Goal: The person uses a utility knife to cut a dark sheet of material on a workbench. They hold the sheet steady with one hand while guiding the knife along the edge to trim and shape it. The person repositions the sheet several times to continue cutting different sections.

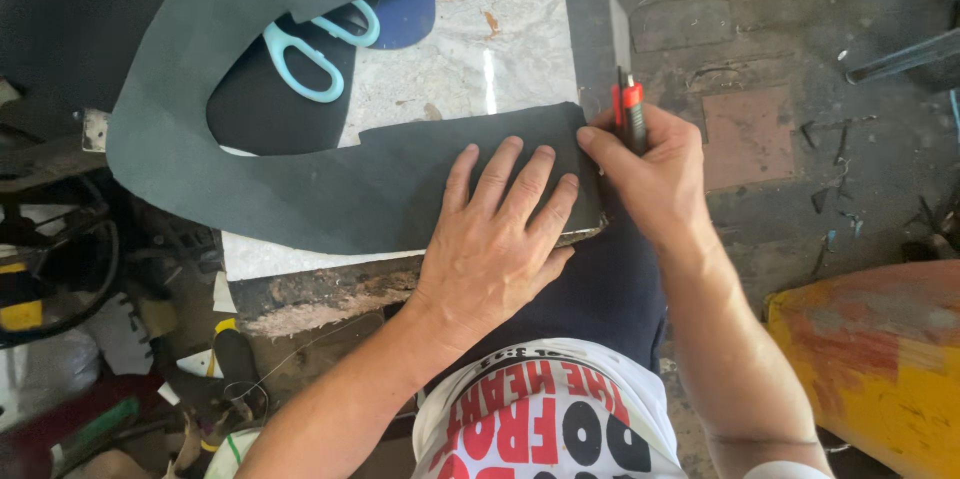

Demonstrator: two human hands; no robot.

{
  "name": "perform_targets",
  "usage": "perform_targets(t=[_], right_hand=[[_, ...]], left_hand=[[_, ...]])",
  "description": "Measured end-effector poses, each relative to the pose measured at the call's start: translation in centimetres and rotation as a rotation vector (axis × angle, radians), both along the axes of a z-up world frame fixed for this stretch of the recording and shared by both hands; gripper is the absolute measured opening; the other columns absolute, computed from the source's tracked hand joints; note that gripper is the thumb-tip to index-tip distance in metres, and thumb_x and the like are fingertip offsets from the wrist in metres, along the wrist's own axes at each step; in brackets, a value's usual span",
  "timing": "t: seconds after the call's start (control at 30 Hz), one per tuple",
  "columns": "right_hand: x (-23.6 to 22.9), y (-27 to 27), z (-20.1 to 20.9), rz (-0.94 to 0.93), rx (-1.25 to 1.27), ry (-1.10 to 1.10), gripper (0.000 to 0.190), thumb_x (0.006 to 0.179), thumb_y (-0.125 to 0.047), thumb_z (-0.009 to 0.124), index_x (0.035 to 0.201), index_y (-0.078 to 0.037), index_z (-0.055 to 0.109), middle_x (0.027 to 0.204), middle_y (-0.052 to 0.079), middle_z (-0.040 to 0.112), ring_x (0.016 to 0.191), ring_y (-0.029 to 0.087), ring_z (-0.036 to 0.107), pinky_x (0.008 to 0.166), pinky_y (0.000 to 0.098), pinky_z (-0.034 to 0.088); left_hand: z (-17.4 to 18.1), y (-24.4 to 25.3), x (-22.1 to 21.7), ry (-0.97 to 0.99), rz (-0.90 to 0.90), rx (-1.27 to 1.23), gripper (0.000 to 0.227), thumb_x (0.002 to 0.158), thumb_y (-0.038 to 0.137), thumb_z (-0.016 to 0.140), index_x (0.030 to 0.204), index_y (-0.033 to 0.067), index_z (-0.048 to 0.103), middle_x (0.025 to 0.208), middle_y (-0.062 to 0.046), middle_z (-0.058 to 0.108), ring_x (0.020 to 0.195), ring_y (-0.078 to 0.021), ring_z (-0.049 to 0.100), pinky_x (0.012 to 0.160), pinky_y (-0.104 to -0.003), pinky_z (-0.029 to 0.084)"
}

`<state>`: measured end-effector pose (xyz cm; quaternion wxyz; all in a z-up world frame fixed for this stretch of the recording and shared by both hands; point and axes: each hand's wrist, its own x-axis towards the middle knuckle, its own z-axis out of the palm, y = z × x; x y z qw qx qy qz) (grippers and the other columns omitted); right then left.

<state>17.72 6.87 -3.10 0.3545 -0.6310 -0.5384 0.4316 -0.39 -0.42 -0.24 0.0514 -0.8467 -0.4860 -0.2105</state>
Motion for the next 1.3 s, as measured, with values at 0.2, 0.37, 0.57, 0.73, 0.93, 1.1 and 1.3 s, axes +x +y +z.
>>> perform_targets(t=[0.2,0.37,0.57,0.73,0.93,1.1,1.3], right_hand=[[-1.3,-1.2,1.1,0.003,0.269,-0.388,0.021,0.090,-0.015,0.076,0.076,-0.011,0.060,0.065,0.000,0.054,0.063,0.014,0.043,0.063,0.0323,0.042],[-1.4,-1.1,1.4,0.140,0.488,-0.469,0.018,0.091,-0.007,0.072,0.080,-0.006,0.058,0.074,0.006,0.057,0.066,0.023,0.051,0.064,0.0372,0.041],[-0.7,-1.7,1.8,0.187,0.356,-0.294,0.009,0.089,-0.002,0.068,0.096,-0.006,0.071,0.086,0.003,0.061,0.079,0.016,0.058,0.074,0.0296,0.045],[-0.6,-2.1,2.3,0.185,0.328,-0.198,0.018,0.090,0.001,0.068,0.106,-0.005,0.074,0.092,0.002,0.062,0.085,0.014,0.060,0.079,0.0275,0.048],[-0.4,-1.6,3.4,0.406,0.475,-0.411,0.023,0.080,0.000,0.062,0.102,0.002,0.069,0.090,0.011,0.058,0.082,0.029,0.061,0.075,0.0373,0.049],[-0.6,-0.9,2.8,0.109,0.011,-0.266,0.041,0.095,-0.020,0.074,0.070,-0.013,0.041,0.065,-0.004,0.037,0.064,0.011,0.033,0.058,0.0295,0.032],[-0.8,1.7,0.9,-0.076,-0.236,0.177,0.028,0.091,-0.027,0.076,0.077,-0.015,0.056,0.052,0.002,0.045,0.044,0.011,0.037,0.040,0.0275,0.032]], left_hand=[[-0.4,-0.1,0.0,0.011,-0.001,-0.034,0.064,0.077,0.046,0.088,0.128,0.0128,0.067,0.139,-0.015,0.059,0.132,-0.0365,0.055,0.109,-0.059,0.042],[-0.2,-0.2,0.0,0.014,0.005,-0.031,0.065,0.075,0.043,0.088,0.128,0.0116,0.067,0.139,-0.014,0.059,0.131,-0.0364,0.055,0.109,-0.059,0.041],[0.0,-0.2,0.0,0.014,0.008,-0.025,0.065,0.075,0.044,0.087,0.128,0.0123,0.067,0.137,-0.014,0.060,0.131,-0.0354,0.055,0.109,-0.057,0.042],[-0.3,-0.2,0.0,0.030,0.005,-0.018,0.065,0.077,0.047,0.087,0.128,0.0125,0.068,0.138,-0.014,0.060,0.132,-0.0359,0.055,0.109,-0.058,0.042],[-0.4,-0.2,0.1,0.013,-0.028,-0.058,0.060,0.076,0.042,0.086,0.125,0.0120,0.069,0.139,-0.016,0.059,0.133,-0.0396,0.053,0.110,-0.062,0.040],[0.1,-0.2,0.1,0.049,-0.005,-0.011,0.063,0.077,0.047,0.087,0.127,0.0119,0.068,0.138,-0.015,0.059,0.131,-0.0358,0.055,0.107,-0.060,0.044],[0.0,-0.2,0.2,0.031,0.000,0.018,0.066,0.074,0.046,0.092,0.127,0.0132,0.069,0.137,-0.014,0.060,0.129,-0.0362,0.058,0.105,-0.059,0.046]])
